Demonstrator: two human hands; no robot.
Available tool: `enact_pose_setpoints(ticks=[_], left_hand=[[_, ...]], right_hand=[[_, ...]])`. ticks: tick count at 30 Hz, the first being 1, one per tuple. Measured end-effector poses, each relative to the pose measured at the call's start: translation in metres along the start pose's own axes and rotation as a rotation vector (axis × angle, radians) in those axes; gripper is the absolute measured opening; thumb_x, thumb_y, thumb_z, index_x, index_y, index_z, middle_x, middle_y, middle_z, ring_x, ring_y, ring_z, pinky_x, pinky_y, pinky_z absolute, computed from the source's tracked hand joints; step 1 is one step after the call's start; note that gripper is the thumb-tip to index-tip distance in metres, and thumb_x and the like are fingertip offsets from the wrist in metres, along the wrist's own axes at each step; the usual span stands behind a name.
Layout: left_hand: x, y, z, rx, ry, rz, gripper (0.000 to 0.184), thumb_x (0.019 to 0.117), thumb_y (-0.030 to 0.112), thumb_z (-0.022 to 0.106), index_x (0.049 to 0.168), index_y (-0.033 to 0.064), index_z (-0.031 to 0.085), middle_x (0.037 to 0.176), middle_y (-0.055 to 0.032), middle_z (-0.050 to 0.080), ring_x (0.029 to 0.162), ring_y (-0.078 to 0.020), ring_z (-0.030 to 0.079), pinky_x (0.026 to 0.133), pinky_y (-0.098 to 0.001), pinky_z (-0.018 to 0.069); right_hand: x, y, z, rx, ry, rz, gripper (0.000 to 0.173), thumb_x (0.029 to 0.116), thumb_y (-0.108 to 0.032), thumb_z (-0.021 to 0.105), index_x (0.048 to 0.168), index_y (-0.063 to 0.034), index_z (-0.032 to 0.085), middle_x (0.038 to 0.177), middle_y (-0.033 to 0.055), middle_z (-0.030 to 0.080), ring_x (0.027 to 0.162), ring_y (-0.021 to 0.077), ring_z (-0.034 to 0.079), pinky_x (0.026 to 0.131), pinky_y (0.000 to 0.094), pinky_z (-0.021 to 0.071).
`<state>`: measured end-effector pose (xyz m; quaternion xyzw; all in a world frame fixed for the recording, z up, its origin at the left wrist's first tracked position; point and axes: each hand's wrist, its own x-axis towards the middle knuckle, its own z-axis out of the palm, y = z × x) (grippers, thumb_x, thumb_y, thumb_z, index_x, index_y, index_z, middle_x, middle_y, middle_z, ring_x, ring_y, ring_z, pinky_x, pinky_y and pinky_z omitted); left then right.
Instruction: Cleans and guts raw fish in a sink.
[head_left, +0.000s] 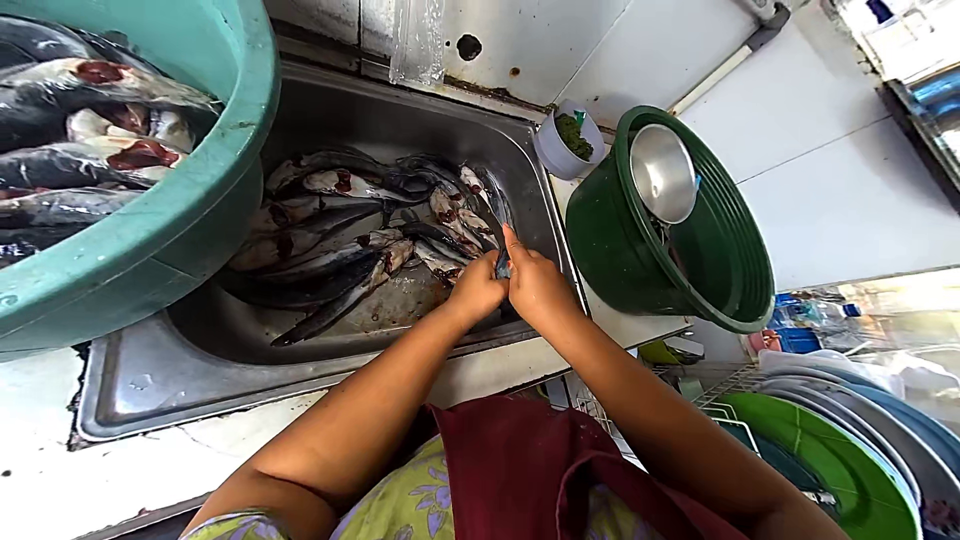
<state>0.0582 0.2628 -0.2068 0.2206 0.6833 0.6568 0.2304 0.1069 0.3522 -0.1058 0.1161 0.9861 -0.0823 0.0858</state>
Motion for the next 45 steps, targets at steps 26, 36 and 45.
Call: enact_pose_setpoints(ticks=[26,36,45], left_hand=[[0.001,0.001,-0.007,-0.080,-0.084,0.044,0.029,0.0902,0.001,0.051,0.114,0.0004,0.066,0.101,-0.0131,0.069,0.093,-0.0204,0.066,0.082,-0.0466,0.0528],[0.007,0.001,-0.010,-0.460,0.091,-0.053,0.030,0.0914,-0.001,0.044,0.117,0.0002,0.059,0.085,-0.0058,0.060,0.065,-0.0102,0.053,0.058,-0.0284,0.0461],[-0.005,0.006,-0.006,-0.272,0.011,0.007,0.019,0.0912,0.000,0.048,0.102,0.0014,0.064,0.079,-0.0066,0.061,0.062,-0.0117,0.054,0.056,-0.0309,0.0449]], right_hand=[[-0.059,0.043,0.008,0.060,0.093,-0.063,0.055,0.1047,-0.010,0.045,0.159,-0.0141,0.040,0.108,0.0197,0.071,0.090,0.0342,0.071,0.081,0.0516,0.0579],[-0.056,0.027,0.001,0.060,0.006,-0.064,0.060,0.1059,-0.010,0.045,0.164,-0.0197,0.030,0.114,0.0197,0.069,0.094,0.0351,0.070,0.084,0.0525,0.0574],[-0.019,0.003,0.002,0.027,0.036,0.011,0.062,0.1055,-0.007,0.047,0.164,-0.0179,0.029,0.118,0.0221,0.068,0.095,0.0390,0.071,0.082,0.0559,0.0576]])
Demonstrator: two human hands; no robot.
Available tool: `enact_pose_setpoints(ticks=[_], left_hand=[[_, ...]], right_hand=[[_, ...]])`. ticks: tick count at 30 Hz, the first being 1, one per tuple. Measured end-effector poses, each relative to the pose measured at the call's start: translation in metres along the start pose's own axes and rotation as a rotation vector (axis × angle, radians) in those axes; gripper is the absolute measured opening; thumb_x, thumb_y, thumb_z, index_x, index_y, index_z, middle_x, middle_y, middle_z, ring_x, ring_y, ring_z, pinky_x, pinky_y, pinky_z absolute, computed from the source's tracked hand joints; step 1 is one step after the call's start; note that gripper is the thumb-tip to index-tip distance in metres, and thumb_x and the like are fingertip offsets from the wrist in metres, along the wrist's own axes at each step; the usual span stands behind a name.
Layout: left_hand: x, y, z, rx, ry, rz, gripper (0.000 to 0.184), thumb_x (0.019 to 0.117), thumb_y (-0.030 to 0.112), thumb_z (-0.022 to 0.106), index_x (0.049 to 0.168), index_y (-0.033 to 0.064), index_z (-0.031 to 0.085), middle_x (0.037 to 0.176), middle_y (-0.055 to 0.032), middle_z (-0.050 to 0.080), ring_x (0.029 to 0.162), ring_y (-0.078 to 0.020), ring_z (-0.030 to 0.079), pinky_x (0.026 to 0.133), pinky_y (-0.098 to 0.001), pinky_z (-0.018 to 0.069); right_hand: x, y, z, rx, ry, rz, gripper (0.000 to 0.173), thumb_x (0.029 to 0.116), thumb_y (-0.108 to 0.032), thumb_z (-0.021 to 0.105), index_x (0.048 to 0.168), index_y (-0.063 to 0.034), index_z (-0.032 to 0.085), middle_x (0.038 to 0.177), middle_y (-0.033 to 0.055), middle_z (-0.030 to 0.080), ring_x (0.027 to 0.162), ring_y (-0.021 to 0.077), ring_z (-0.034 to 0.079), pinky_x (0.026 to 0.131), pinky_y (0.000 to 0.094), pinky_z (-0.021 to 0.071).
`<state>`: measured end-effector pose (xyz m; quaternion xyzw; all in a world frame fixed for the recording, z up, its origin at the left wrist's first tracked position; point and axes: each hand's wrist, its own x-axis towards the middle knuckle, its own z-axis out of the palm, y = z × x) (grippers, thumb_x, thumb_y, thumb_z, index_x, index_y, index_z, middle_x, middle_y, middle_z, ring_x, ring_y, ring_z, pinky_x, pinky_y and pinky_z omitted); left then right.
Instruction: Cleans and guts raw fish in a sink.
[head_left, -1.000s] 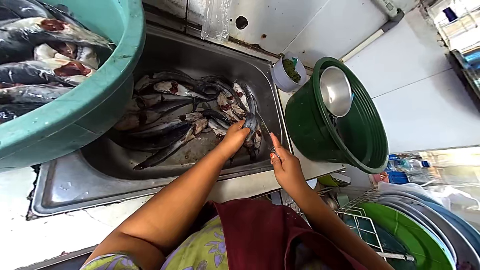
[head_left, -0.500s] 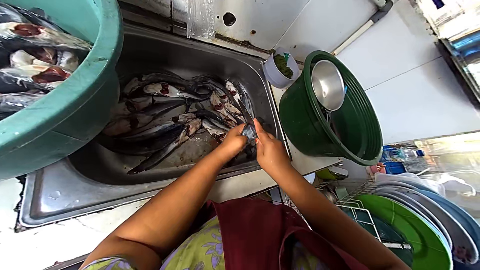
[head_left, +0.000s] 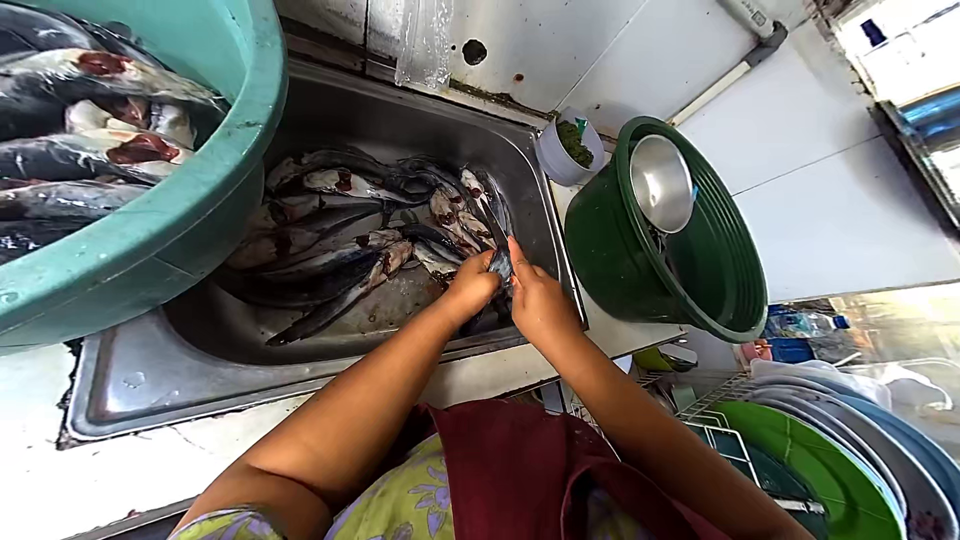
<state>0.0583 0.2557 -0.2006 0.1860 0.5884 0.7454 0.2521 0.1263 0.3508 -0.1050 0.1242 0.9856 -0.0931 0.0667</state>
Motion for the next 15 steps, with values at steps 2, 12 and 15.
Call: enact_pose_setpoints(ticks=[2,12,15], left_hand=[[-0.003,0.000,-0.002,-0.018,-0.009,-0.020,0.021,0.0900,0.002,0.045,0.102,0.0035,0.063,0.076,-0.0069,0.059,0.057,-0.0123,0.050,0.051,-0.0295,0.0413],[0.010,-0.009,-0.001,-0.039,0.004,-0.032,0.023,0.0911,0.001,0.048,0.108,-0.0012,0.063,0.084,-0.0075,0.061,0.067,-0.0123,0.054,0.061,-0.0327,0.0461],[0.011,-0.007,-0.006,-0.171,0.063,-0.025,0.029,0.0916,0.002,0.043,0.114,-0.0004,0.060,0.084,-0.0050,0.059,0.066,-0.0101,0.053,0.060,-0.0293,0.0468]], right_hand=[[0.001,0.004,0.002,0.058,0.031,-0.030,0.062,0.1055,-0.006,0.048,0.164,-0.0167,0.029,0.118,0.0221,0.068,0.096,0.0388,0.071,0.084,0.0558,0.0576],[-0.023,0.022,0.002,0.188,-0.019,-0.011,0.056,0.1069,-0.009,0.045,0.162,-0.0122,0.034,0.114,0.0231,0.070,0.097,0.0361,0.070,0.091,0.0528,0.0556],[-0.014,0.029,0.009,0.640,0.035,0.023,0.055,0.1070,-0.010,0.045,0.161,-0.0194,0.037,0.083,0.0104,0.058,0.056,0.0184,0.050,0.053,0.0373,0.0478]])
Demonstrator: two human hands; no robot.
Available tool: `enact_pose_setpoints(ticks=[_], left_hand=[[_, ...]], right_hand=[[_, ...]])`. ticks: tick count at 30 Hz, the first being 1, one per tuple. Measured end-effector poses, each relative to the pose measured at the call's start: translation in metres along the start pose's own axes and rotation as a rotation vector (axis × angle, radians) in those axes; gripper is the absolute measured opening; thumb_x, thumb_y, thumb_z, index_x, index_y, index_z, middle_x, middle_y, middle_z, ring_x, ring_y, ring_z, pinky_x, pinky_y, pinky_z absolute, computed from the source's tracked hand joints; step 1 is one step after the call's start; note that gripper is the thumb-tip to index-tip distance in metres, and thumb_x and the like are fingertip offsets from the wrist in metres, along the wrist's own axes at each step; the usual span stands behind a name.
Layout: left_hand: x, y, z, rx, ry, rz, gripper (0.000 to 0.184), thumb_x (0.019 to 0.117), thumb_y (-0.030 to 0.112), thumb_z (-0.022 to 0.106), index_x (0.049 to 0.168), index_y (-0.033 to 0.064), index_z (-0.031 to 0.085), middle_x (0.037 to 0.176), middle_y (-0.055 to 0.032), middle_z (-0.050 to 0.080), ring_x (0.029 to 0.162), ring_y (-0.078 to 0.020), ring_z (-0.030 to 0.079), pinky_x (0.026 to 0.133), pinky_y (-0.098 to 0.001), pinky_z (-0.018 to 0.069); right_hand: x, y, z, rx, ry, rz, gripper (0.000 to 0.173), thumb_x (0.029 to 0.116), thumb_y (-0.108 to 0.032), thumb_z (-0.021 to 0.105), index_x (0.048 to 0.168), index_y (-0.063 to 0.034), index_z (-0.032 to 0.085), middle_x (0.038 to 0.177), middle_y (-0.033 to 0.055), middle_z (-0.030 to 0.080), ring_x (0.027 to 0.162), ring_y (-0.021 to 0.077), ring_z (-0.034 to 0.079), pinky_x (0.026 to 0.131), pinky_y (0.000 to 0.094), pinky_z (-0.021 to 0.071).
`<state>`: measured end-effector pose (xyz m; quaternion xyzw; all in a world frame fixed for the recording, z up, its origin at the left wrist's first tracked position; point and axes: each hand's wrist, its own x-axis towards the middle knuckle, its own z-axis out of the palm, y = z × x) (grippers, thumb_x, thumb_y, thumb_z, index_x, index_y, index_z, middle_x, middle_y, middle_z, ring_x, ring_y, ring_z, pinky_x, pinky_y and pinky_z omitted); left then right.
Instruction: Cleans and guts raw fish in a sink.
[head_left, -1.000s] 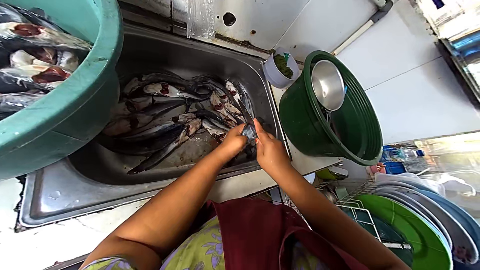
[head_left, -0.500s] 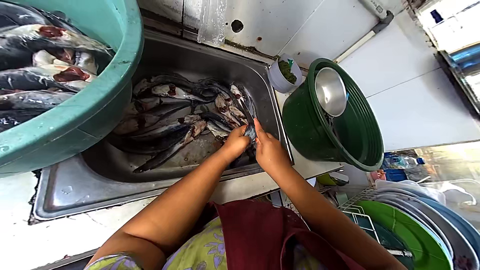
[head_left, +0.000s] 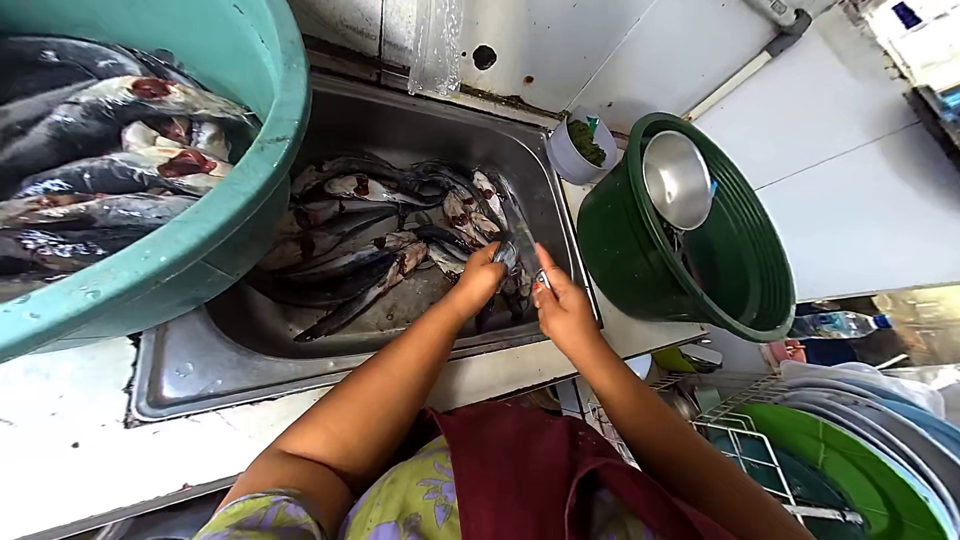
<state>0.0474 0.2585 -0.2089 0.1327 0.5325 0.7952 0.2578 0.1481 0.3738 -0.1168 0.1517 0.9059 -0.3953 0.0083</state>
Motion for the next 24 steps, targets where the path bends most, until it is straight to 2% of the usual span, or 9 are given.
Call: enact_pose_setpoints(ticks=[2,5,11,13,15,16,19,22,24], left_hand=[[-0.001,0.012,0.001,-0.129,0.089,-0.013,0.025,0.0947,0.003,0.040,0.114,0.0022,0.057,0.080,-0.0028,0.058,0.062,-0.0086,0.053,0.057,-0.0258,0.0472],[-0.003,0.061,0.005,-0.190,0.237,-0.003,0.021,0.0971,0.007,0.039,0.111,0.0053,0.055,0.074,-0.0012,0.056,0.058,-0.0091,0.053,0.054,-0.0259,0.0471],[-0.006,0.227,-0.004,-0.141,0.315,0.240,0.025,0.0984,0.002,0.034,0.115,0.0066,0.052,0.083,-0.0017,0.056,0.066,-0.0113,0.056,0.061,-0.0277,0.0505],[-0.010,0.280,-0.022,-0.154,0.386,0.307,0.025,0.0985,0.003,0.033,0.110,0.0068,0.055,0.082,-0.0032,0.058,0.066,-0.0128,0.057,0.060,-0.0290,0.0521],[-0.015,0.324,-0.051,-0.168,0.448,0.373,0.020,0.1052,0.012,0.033,0.097,0.0109,0.052,0.076,-0.0030,0.057,0.062,-0.0131,0.056,0.059,-0.0306,0.0523],[-0.020,0.340,-0.070,-0.172,0.478,0.396,0.020,0.1080,0.018,0.033,0.096,0.0127,0.049,0.077,-0.0031,0.055,0.063,-0.0138,0.055,0.061,-0.0330,0.0535],[-0.046,0.368,-0.131,-0.207,0.641,0.308,0.017,0.1055,0.027,0.033,0.106,0.0140,0.043,0.089,-0.0062,0.055,0.075,-0.0177,0.058,0.069,-0.0393,0.0551],[-0.082,0.365,-0.177,-0.124,0.896,0.036,0.050,0.0996,0.048,0.036,0.138,0.0168,0.041,0.121,-0.0118,0.059,0.102,-0.0257,0.064,0.079,-0.0475,0.0569],[-0.097,0.354,-0.183,-0.027,1.135,-0.052,0.061,0.0966,0.051,0.044,0.147,0.0168,0.038,0.137,-0.0195,0.055,0.116,-0.0364,0.061,0.084,-0.0584,0.0557]], right_hand=[[-0.011,0.009,-0.007,0.266,0.026,0.038,0.057,0.1065,-0.012,0.043,0.162,-0.0233,0.035,0.079,0.0027,0.052,0.048,0.0104,0.041,0.044,0.0293,0.0409],[-0.029,0.037,-0.020,0.409,0.048,0.124,0.058,0.1066,-0.009,0.040,0.163,-0.0168,0.030,0.081,0.0006,0.051,0.048,0.0063,0.039,0.042,0.0238,0.0368],[-0.049,0.076,-0.026,0.484,0.020,0.250,0.059,0.1066,-0.005,0.040,0.164,-0.0112,0.025,0.078,0.0007,0.049,0.047,0.0063,0.038,0.041,0.0226,0.0356],[-0.049,0.081,-0.021,0.515,-0.003,0.245,0.059,0.1064,-0.005,0.040,0.163,-0.0119,0.026,0.079,0.0008,0.049,0.046,0.0062,0.038,0.041,0.0220,0.0355],[-0.045,0.088,-0.015,0.558,-0.012,0.240,0.059,0.1063,-0.005,0.041,0.163,-0.0119,0.027,0.078,0.0011,0.049,0.046,0.0065,0.038,0.040,0.0223,0.0353],[-0.044,0.090,-0.012,0.585,-0.015,0.242,0.058,0.1066,-0.005,0.040,0.163,-0.0124,0.028,0.078,0.0014,0.049,0.046,0.0068,0.037,0.040,0.0225,0.0349],[-0.037,0.094,-0.010,0.661,-0.020,0.231,0.055,0.1092,-0.008,0.036,0.163,-0.0130,0.028,0.076,0.0005,0.049,0.046,0.0066,0.038,0.039,0.0214,0.0336],[-0.034,0.096,-0.010,0.696,-0.050,0.199,0.053,0.1100,-0.010,0.033,0.163,-0.0119,0.028,0.074,-0.0008,0.049,0.045,0.0061,0.038,0.039,0.0208,0.0336],[-0.034,0.095,-0.011,0.702,-0.063,0.191,0.053,0.1101,-0.010,0.032,0.163,-0.0121,0.028,0.073,-0.0011,0.047,0.044,0.0061,0.037,0.038,0.0206,0.0325]])
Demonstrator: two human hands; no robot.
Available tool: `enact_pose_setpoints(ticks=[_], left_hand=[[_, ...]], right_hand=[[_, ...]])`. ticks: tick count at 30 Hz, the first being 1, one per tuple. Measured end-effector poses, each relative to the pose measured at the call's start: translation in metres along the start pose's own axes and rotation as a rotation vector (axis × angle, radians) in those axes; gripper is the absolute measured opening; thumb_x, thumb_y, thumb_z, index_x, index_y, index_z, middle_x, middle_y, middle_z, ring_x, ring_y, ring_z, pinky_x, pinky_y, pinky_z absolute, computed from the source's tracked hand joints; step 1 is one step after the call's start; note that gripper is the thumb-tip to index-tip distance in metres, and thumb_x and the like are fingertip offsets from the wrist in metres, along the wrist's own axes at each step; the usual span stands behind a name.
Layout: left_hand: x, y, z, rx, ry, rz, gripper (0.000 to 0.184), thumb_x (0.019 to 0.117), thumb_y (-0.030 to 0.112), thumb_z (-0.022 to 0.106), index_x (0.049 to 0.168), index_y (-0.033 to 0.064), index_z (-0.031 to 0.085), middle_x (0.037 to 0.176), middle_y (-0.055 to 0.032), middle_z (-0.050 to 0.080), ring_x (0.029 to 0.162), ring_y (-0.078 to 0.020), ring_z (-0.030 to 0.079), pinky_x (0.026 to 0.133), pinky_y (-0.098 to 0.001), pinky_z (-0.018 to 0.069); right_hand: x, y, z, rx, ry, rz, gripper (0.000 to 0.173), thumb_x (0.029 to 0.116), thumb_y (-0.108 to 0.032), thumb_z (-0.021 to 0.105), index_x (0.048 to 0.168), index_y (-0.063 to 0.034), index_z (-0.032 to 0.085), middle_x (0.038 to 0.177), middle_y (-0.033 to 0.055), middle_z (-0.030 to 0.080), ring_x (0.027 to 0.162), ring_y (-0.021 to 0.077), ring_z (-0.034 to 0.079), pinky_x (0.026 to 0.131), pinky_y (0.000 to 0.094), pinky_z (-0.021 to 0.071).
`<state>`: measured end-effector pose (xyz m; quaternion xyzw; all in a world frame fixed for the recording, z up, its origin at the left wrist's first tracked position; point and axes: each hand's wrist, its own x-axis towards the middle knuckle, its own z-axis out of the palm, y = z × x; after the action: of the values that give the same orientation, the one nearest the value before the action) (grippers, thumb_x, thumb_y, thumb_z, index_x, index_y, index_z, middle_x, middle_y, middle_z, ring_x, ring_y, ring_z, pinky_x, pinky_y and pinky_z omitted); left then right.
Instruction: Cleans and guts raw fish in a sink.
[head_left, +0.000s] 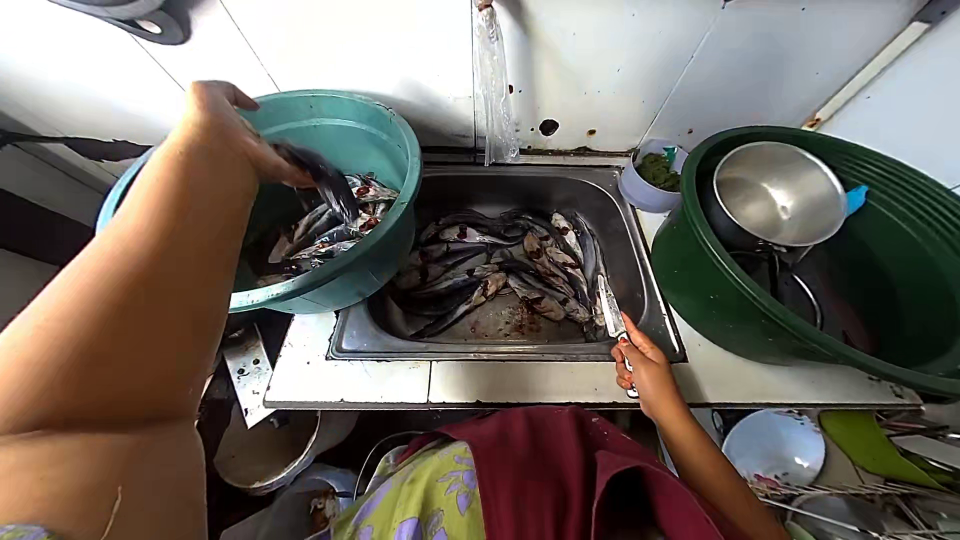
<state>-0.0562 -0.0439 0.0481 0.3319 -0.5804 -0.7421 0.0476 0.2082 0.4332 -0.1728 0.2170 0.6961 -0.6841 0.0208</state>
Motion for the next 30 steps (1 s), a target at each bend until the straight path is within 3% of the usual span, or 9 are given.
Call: enact_pose_setpoints(ticks=[3,7,9,12,15,18,22,27,30], left_hand=[[-0.019,-0.011,0.004,0.039,0.022,0.078,0.065,0.0990,0.044,0.046,0.155,0.0181,0.026,0.154,-0.0218,0.037,0.134,-0.0408,0.049,0.095,-0.0613,0.0507],[-0.063,-0.030,0.054,0.104,-0.292,0.299,0.053,0.1042,0.038,0.038,0.150,0.0127,0.039,0.143,-0.0185,0.051,0.123,-0.0277,0.058,0.098,-0.0417,0.0508],[-0.093,-0.050,0.091,0.153,-0.513,0.496,0.043,0.1041,0.024,0.040,0.142,0.0048,0.048,0.129,-0.0134,0.056,0.114,-0.0200,0.058,0.096,-0.0363,0.0487],[-0.125,-0.101,0.137,0.260,-0.765,0.641,0.050,0.0944,0.010,0.051,0.143,0.0002,0.046,0.130,-0.0171,0.059,0.111,-0.0202,0.060,0.093,-0.0386,0.0508],[-0.116,-0.178,0.159,0.455,-0.898,0.655,0.045,0.0924,0.007,0.055,0.136,-0.0017,0.051,0.120,-0.0180,0.064,0.109,-0.0252,0.064,0.093,-0.0447,0.0533],[-0.066,-0.248,0.157,1.063,-0.960,0.655,0.048,0.0937,0.014,0.066,0.138,0.0002,0.055,0.130,-0.0262,0.061,0.120,-0.0411,0.061,0.101,-0.0614,0.0489],[-0.004,-0.306,0.139,1.663,-0.784,0.471,0.056,0.0868,0.026,0.077,0.131,-0.0052,0.061,0.131,-0.0350,0.058,0.122,-0.0544,0.056,0.097,-0.0754,0.0440],[0.009,-0.328,0.143,1.799,-0.623,0.278,0.065,0.0851,0.035,0.079,0.126,-0.0117,0.059,0.131,-0.0352,0.058,0.125,-0.0511,0.056,0.099,-0.0710,0.0445],[0.001,-0.341,0.148,1.793,-0.865,0.334,0.059,0.0870,0.022,0.076,0.131,-0.0107,0.055,0.125,-0.0353,0.061,0.119,-0.0520,0.059,0.097,-0.0720,0.0457]], right_hand=[[-0.001,-0.001,0.000,0.003,0.005,-0.004,0.052,0.1104,-0.009,0.031,0.163,-0.0112,0.028,0.072,-0.0016,0.047,0.044,0.0056,0.037,0.038,0.0201,0.0324],[0.000,-0.001,0.001,-0.019,0.023,0.012,0.052,0.1101,-0.009,0.032,0.162,-0.0106,0.029,0.071,-0.0019,0.046,0.043,0.0052,0.036,0.037,0.0195,0.0312],[0.001,-0.004,0.002,-0.038,0.031,0.038,0.052,0.1104,-0.009,0.032,0.162,-0.0111,0.029,0.071,-0.0019,0.047,0.043,0.0050,0.036,0.037,0.0195,0.0314],[0.001,-0.006,0.002,-0.051,0.043,0.063,0.051,0.1111,-0.010,0.032,0.162,-0.0106,0.028,0.073,-0.0016,0.048,0.044,0.0047,0.036,0.038,0.0195,0.0320],[0.001,-0.006,0.002,-0.063,0.050,0.068,0.051,0.1115,-0.011,0.034,0.162,-0.0114,0.030,0.073,-0.0011,0.047,0.045,0.0063,0.037,0.039,0.0213,0.0331],[0.002,-0.009,0.005,-0.101,0.061,0.080,0.051,0.1112,-0.012,0.036,0.162,-0.0116,0.030,0.074,-0.0011,0.048,0.046,0.0068,0.038,0.040,0.0221,0.0344],[0.001,-0.007,0.003,-0.117,0.062,0.108,0.049,0.1115,-0.014,0.036,0.161,-0.0132,0.033,0.078,-0.0006,0.050,0.047,0.0064,0.038,0.041,0.0223,0.0352],[0.001,-0.009,0.003,-0.098,0.057,0.130,0.049,0.1119,-0.014,0.037,0.161,-0.0158,0.033,0.079,0.0003,0.050,0.048,0.0068,0.039,0.043,0.0226,0.0366],[0.000,-0.006,0.002,-0.091,0.060,0.118,0.050,0.1114,-0.014,0.038,0.161,-0.0168,0.034,0.077,0.0007,0.050,0.047,0.0064,0.038,0.042,0.0221,0.0360]])
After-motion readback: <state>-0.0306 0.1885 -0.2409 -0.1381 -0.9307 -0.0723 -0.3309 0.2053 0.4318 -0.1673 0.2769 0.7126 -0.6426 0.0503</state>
